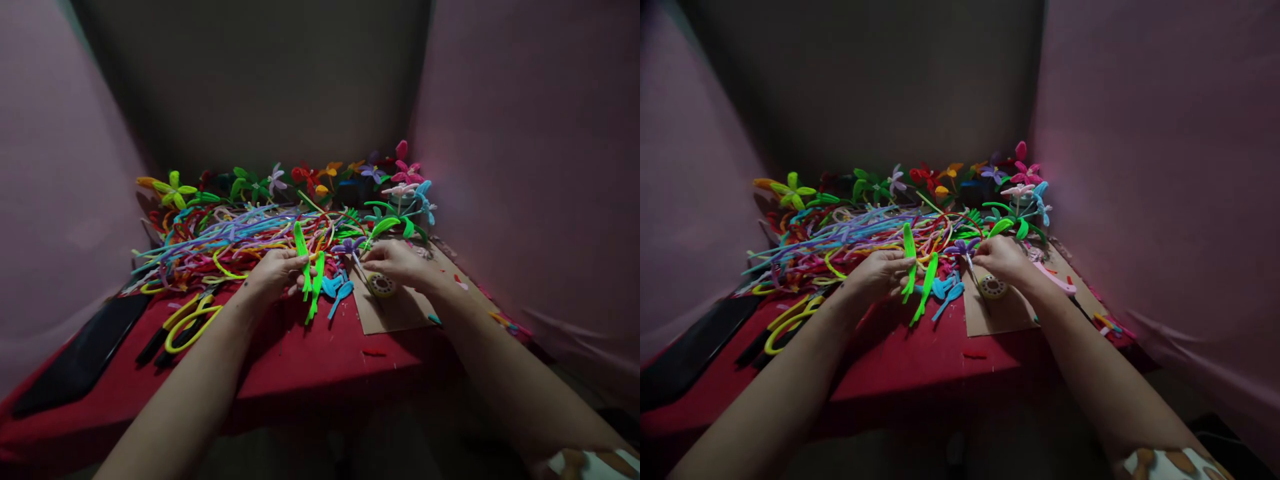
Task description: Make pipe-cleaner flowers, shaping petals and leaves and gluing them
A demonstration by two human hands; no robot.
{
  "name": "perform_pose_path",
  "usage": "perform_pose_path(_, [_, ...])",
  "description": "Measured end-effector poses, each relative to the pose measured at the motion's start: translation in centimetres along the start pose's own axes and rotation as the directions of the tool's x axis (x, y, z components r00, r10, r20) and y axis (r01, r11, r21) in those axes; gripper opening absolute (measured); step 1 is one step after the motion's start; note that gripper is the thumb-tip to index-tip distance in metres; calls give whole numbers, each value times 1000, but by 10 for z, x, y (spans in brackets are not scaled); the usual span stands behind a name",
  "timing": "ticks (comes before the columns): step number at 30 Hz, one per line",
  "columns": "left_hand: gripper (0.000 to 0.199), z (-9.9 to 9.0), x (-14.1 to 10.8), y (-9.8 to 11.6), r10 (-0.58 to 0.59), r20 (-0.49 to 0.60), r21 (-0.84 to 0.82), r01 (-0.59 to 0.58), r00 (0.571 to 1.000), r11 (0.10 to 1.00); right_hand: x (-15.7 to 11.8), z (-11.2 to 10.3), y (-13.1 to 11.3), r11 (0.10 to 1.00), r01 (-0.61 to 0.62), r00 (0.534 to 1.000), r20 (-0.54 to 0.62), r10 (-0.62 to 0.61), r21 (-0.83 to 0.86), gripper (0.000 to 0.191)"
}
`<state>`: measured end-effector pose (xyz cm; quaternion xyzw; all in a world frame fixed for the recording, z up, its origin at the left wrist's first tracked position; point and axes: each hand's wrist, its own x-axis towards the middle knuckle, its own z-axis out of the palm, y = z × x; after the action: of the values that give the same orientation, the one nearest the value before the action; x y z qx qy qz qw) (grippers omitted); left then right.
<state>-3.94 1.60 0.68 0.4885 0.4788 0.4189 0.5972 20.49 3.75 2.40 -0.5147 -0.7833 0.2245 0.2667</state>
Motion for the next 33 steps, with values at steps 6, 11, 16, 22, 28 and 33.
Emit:
perform_pose_path(6, [17,5,0,-4,49,57,-28,-47,997,998,-7,29,25,1000,31,999,10,-31,0,8])
perform_pose_path(11, [10,8,1,-5,51,90,-77,-44,995,996,-6,38,29,974,-95,995,2,97,206,14])
perform_pose_path(16, [16,10,-1,-3,45,112,-103,-33,993,994,-14,30,17,816,-151,979,-32,203,559,15])
perform_pose_path(22, [21,18,-10,3,129,177,-167,-99,976,981,-13,21,6,302,-121,978,62,199,946,21])
perform_pose_path(28, [11,20,-12,5,183,174,-223,-142,968,964,-7,30,-10,214,-143,990,138,36,966,16])
perform_pose_path(33, [16,16,-11,5,176,144,-320,-123,974,939,3,36,-28,259,-140,981,169,-95,956,13])
